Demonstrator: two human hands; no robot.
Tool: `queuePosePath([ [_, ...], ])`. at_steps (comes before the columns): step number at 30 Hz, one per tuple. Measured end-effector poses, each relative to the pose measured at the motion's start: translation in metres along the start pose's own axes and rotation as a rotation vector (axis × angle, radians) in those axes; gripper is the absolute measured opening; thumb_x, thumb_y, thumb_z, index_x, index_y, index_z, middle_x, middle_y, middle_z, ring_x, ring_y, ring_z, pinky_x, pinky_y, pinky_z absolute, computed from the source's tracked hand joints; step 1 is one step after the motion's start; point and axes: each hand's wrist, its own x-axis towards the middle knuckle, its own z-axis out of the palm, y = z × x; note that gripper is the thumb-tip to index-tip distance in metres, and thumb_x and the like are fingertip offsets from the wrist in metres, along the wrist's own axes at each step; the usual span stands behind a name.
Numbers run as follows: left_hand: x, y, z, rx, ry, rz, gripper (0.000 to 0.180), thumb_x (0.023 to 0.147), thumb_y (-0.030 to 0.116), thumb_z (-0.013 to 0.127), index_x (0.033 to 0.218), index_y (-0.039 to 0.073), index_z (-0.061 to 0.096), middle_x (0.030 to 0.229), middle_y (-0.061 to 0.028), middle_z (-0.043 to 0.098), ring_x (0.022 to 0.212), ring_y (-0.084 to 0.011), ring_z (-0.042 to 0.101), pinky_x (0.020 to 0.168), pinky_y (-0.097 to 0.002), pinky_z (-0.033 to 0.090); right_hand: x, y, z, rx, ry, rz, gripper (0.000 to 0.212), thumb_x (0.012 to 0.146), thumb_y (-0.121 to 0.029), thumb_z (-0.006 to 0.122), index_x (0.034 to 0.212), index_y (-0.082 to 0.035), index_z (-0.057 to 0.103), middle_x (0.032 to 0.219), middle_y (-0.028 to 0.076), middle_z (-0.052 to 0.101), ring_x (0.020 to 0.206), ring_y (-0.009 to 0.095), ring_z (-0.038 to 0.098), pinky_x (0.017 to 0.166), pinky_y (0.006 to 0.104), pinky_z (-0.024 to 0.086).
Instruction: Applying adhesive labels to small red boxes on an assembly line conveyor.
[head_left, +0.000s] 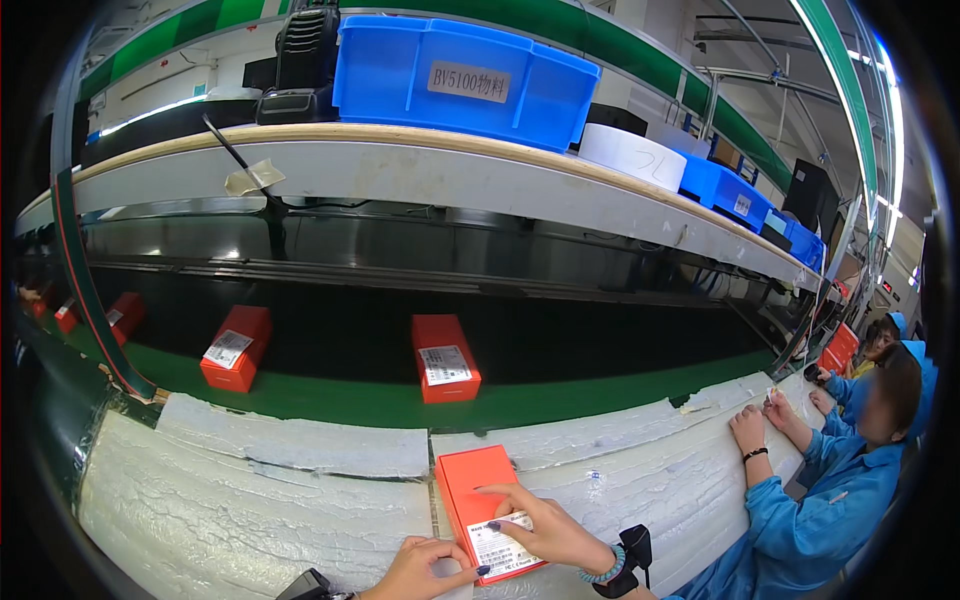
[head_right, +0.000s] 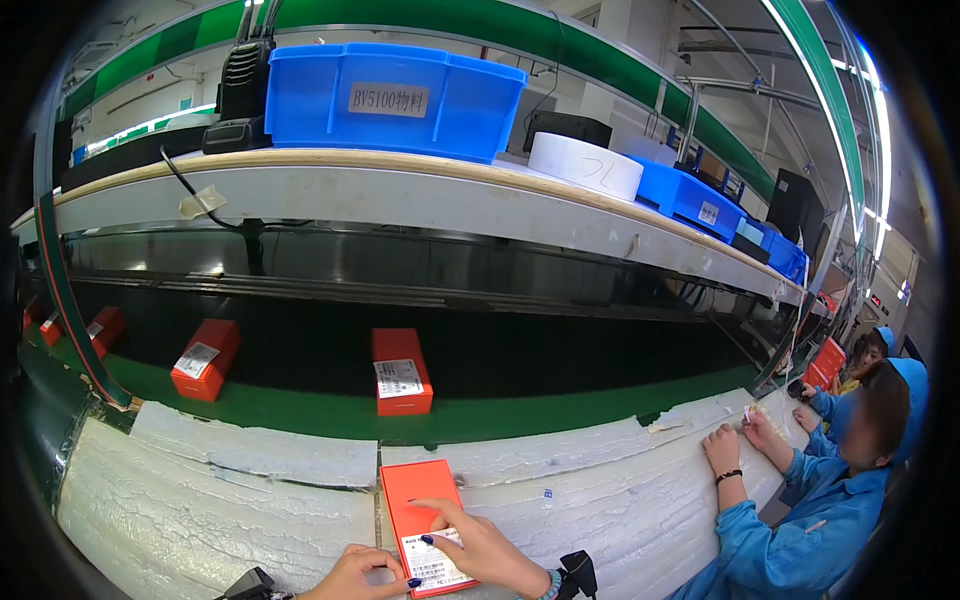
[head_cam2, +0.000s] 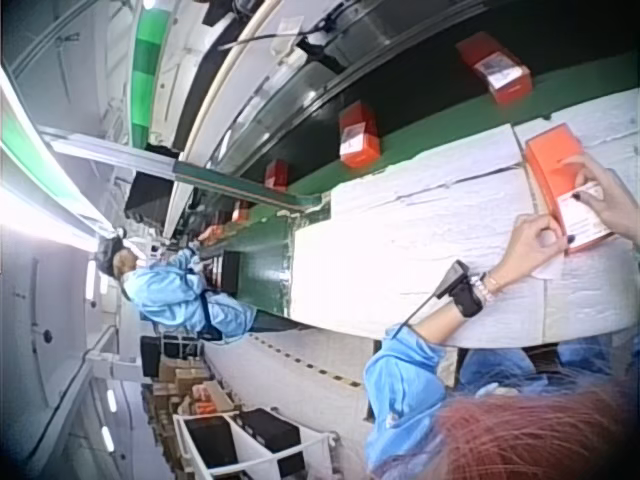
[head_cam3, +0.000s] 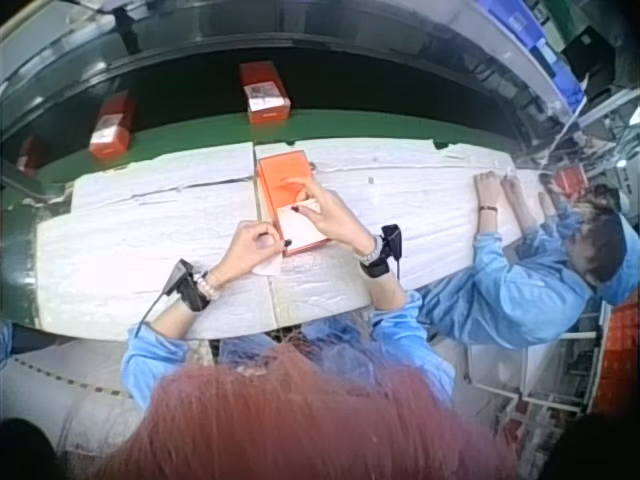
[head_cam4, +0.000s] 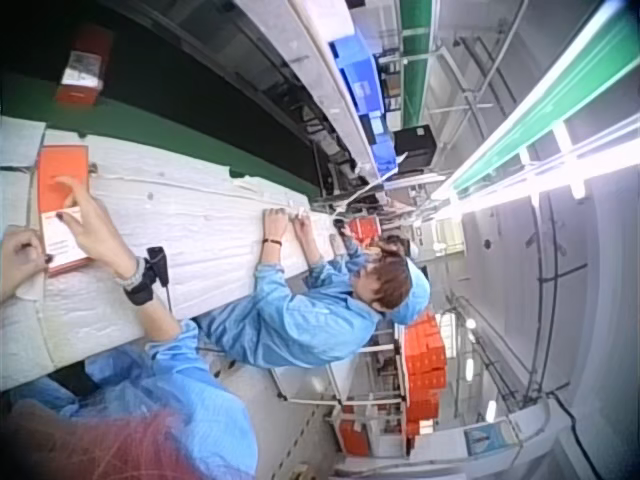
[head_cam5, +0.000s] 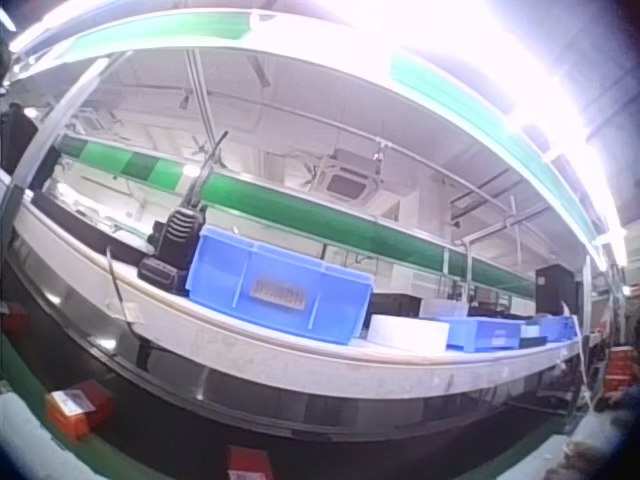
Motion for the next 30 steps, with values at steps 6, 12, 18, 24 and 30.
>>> queuePosePath([
  [6,0.001,0.004,-0.002,-0.011,-0.015,-0.015,0.012,0.077,0.01,0.07,0.071,0.003,0.063,0.069,-0.0063,0.065,0.063,-0.0137,0.061,0.063,-0.0272,0.047,0.001,0.004,0.001,-0.003,0.016,0.005,0.047,0.086,-0.004,0.057,0.131,-0.011,0.046,0.091,0.009,0.061,0.089,0.02,0.062,0.079,0.0321,0.048],
  [12,0.003,0.004,-0.002,-0.023,-0.017,-0.019,0.013,0.077,0.011,0.07,0.071,0.003,0.062,0.068,-0.0064,0.065,0.064,-0.0135,0.062,0.063,-0.0272,0.048,0.0,0.0,0.002,-0.038,0.001,0.015,0.045,0.087,-0.003,0.052,0.131,-0.01,0.044,0.095,0.014,0.061,0.092,0.031,0.063,0.078,0.0368,0.048],
  [18,0.005,0.01,-0.006,-0.053,-0.028,-0.035,0.012,0.077,0.01,0.07,0.07,0.003,0.062,0.068,-0.0065,0.065,0.063,-0.0138,0.061,0.063,-0.0277,0.048,0.0,0.006,0.011,-0.071,0.065,-0.052,0.042,0.086,-0.002,0.056,0.127,-0.008,0.048,0.091,0.011,0.06,0.086,0.025,0.062,0.075,0.0317,0.048],
  [24,0.003,0.006,-0.007,-0.213,-0.042,-0.051,0.011,0.081,0.011,0.066,0.074,0.004,0.061,0.072,-0.0029,0.062,0.066,-0.0095,0.056,0.065,-0.0251,0.045,-0.012,0.005,0.047,-0.91,0.194,-0.087,0.037,0.084,-0.013,0.049,0.121,-0.016,0.053,0.117,0.006,0.051,0.121,0.031,0.043,0.098,0.0536,0.031],
  [30,-0.001,0.003,-0.016,-0.608,0.21,-0.199,0.01,0.091,0.014,0.057,0.083,0.008,0.056,0.073,0.0065,0.047,0.065,-0.0027,0.04,0.058,-0.0191,0.035,0.014,0.021,0.043,-0.868,0.217,-0.617,0.044,0.077,-0.016,0.06,0.12,-0.01,0.057,0.124,0.013,0.051,0.113,0.034,0.045,0.097,0.0495,0.035],
])
